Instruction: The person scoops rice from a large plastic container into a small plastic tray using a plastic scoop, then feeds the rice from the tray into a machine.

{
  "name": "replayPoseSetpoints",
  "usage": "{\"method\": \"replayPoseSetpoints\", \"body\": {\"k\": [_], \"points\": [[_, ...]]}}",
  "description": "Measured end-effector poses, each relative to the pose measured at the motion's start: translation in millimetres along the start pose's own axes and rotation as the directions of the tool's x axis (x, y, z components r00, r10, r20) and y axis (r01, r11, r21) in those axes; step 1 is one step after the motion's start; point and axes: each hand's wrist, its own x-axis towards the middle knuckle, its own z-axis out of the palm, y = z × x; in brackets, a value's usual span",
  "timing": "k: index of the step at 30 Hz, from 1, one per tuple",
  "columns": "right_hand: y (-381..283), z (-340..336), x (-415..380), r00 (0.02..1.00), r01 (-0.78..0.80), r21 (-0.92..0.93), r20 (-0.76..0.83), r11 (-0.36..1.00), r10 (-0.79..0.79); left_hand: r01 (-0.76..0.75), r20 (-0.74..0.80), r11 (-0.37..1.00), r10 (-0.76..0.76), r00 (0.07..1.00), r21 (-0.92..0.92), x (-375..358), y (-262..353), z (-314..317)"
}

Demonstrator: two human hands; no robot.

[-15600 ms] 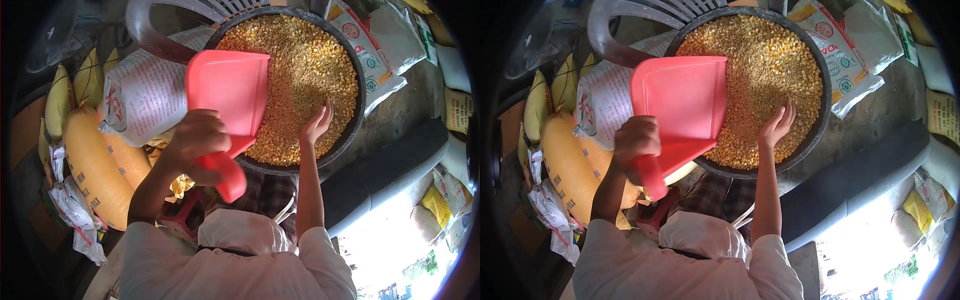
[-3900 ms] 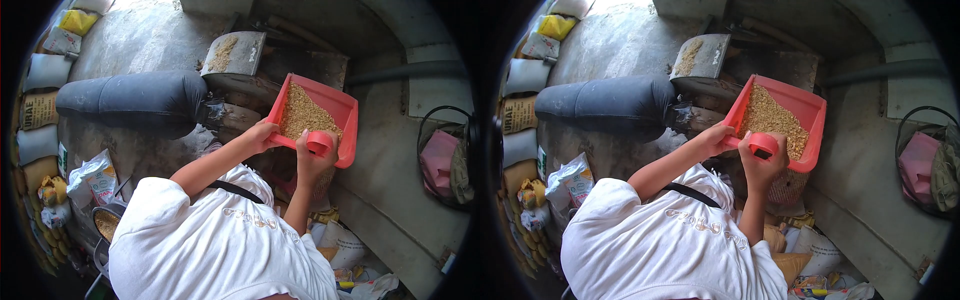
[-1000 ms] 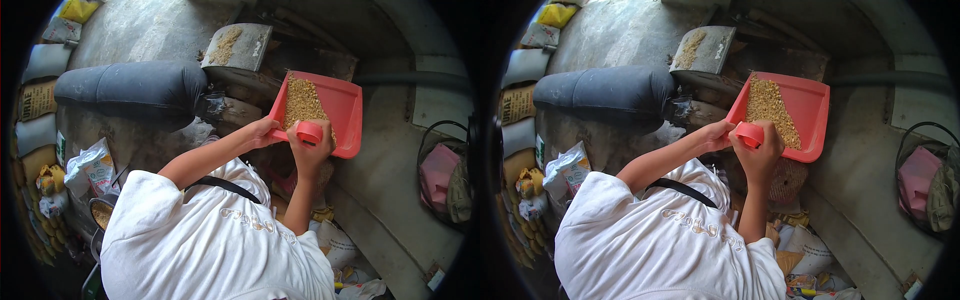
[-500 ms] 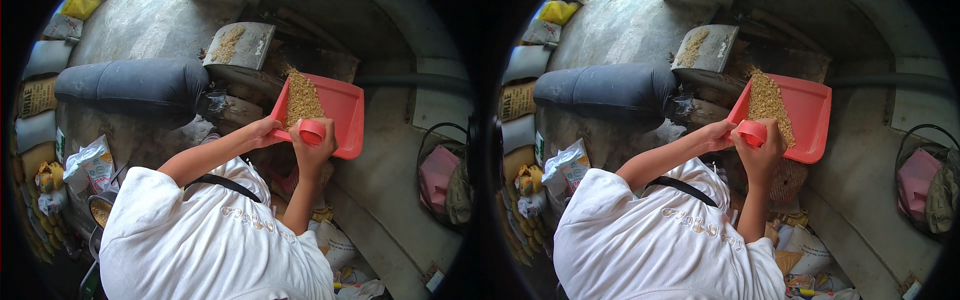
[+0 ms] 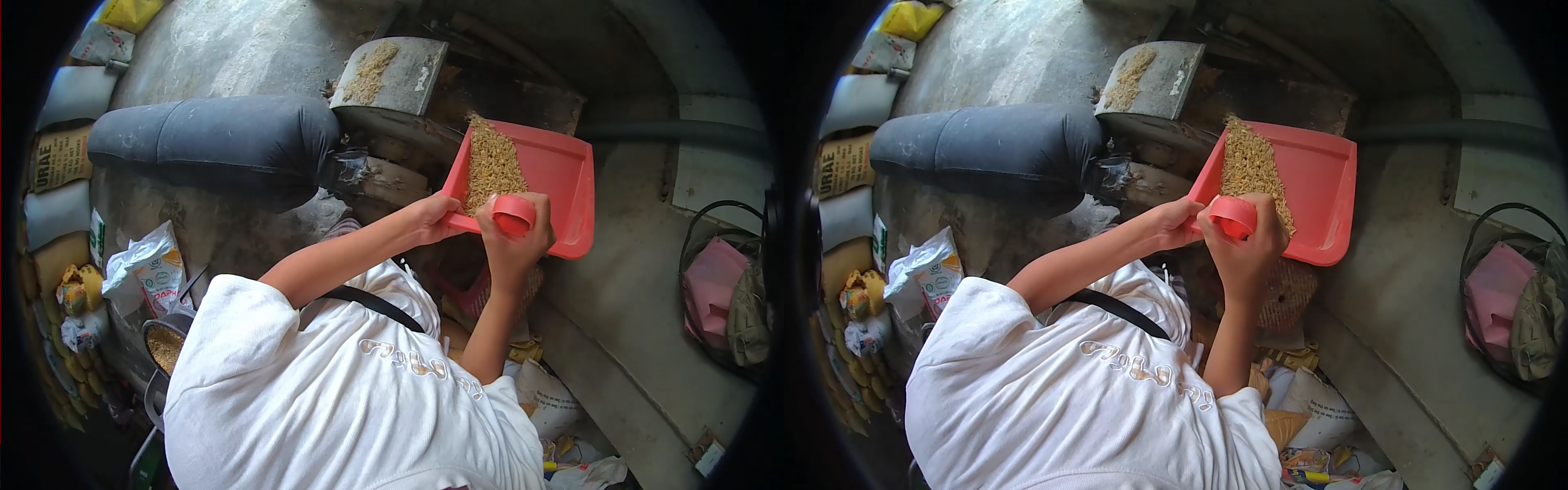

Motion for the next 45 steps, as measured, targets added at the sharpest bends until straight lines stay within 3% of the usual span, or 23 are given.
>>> {"method": "replayPoseSetpoints", "body": {"k": [8,21,24,25,27,28,30,31,34,37,40,45], "points": [[-3,-6,5,0.996,-0.083,0.04,-0.023,0.996,0.084,-0.041,-0.025,0.999,0.041,0.999,0.005,-8,2,9],[-6,-15,11,0.987,-0.101,0.144,-0.109,0.984,0.117,-0.142,-0.034,0.987,0.145,0.989,0.081,-20,7,18],[-4,-14,16,0.993,-0.038,0.105,-0.11,0.994,0.05,-0.175,-0.011,0.98,0.177,0.984,0.091,-26,8,22],[-5,-16,15,0.989,-0.081,0.154,-0.109,0.985,0.098,-0.185,-0.012,0.977,0.187,0.982,0.102,-29,8,24],[-7,-14,9,0.982,-0.137,0.205,-0.101,0.969,0.16,-0.13,-0.056,0.985,0.138,0.989,0.114,-25,13,20],[-6,-11,9,0.988,-0.096,0.165,-0.102,0.982,0.114,-0.085,-0.097,0.989,0.098,0.991,0.124,-24,16,19],[-4,-10,14,0.993,-0.044,0.125,-0.102,0.991,0.057,-0.131,-0.073,0.983,0.141,0.987,0.13,-30,14,26],[-3,-12,14,0.988,-0.086,0.16,-0.115,0.983,0.105,-0.167,-0.056,0.977,0.176,0.983,0.135,-33,13,29],[-5,-13,13,0.98,-0.141,0.168,-0.115,0.976,0.162,-0.101,-0.102,0.987,0.114,0.988,0.123,-33,19,31],[1,-12,16,0.978,-0.115,0.156,-0.155,0.981,0.139,-0.166,-0.005,0.98,0.168,0.986,0.11,-23,14,27],[2,-13,18,0.987,-0.099,0.14,-0.108,0.985,0.115,-0.105,-0.068,0.988,0.113,0.991,0.11,-17,13,25],[3,-18,19,0.982,-0.098,0.099,-0.153,0.99,0.112,-0.086,-0.041,0.993,0.089,0.995,0.076,-18,14,32]]}}
